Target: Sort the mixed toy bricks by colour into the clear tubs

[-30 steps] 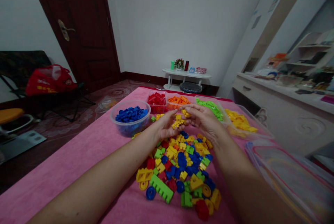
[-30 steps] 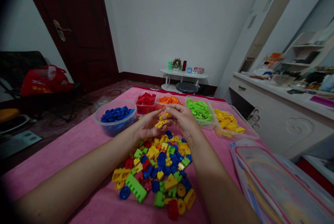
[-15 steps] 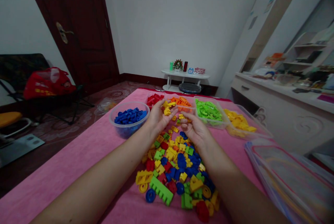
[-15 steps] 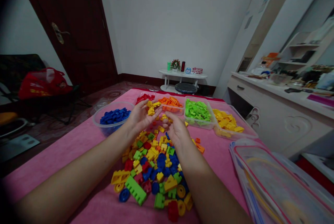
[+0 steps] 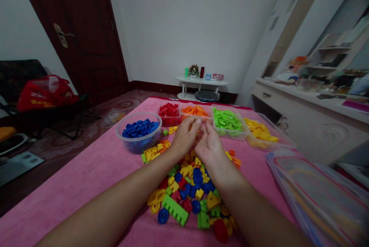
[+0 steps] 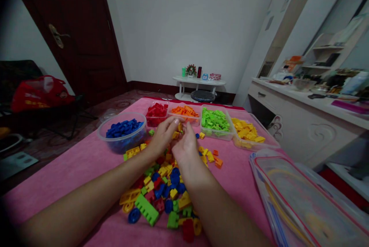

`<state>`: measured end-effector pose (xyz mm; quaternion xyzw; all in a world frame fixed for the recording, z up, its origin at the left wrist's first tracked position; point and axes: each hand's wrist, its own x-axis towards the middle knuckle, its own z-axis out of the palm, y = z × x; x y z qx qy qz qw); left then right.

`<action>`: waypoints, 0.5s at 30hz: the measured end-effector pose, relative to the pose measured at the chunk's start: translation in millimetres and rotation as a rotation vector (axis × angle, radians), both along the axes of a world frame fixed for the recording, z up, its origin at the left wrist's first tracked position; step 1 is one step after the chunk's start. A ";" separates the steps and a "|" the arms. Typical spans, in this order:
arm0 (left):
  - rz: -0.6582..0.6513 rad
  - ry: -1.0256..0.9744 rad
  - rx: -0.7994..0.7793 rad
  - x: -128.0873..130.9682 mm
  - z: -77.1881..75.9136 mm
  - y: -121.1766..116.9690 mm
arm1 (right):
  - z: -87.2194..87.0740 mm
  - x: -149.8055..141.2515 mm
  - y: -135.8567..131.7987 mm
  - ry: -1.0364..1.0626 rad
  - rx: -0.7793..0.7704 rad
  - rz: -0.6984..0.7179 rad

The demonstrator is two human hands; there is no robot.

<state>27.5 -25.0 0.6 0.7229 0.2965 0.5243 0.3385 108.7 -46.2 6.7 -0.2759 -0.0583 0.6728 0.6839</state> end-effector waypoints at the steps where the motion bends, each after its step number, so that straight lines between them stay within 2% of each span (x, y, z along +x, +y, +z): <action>1: 0.022 0.124 0.066 0.7 -0.2 -4.1 | -0.1 -2.8 -1.0 0.036 0.013 -0.029; 4: 0.068 0.368 0.176 0.5 1.7 -12.4 | 0.5 -9.5 -3.1 0.098 0.057 -0.079; 7: 0.029 0.419 0.157 -0.5 5.5 -15.0 | 3.2 -12.8 -4.5 0.055 0.049 -0.109; 9: -0.023 0.308 0.116 -0.6 9.2 -16.1 | 5.8 -11.1 -4.7 0.034 0.012 -0.146; 11: -0.076 0.099 0.058 -0.8 14.2 -17.1 | 8.6 -2.9 -3.1 0.028 -0.021 -0.180; 13: -0.110 -0.120 -0.013 -2.2 19.8 -16.7 | 11.0 16.4 1.4 -0.004 0.001 -0.196; 15: -0.107 -0.270 -0.090 -5.4 24.2 -12.8 | 13.4 48.7 9.3 -0.134 0.087 -0.206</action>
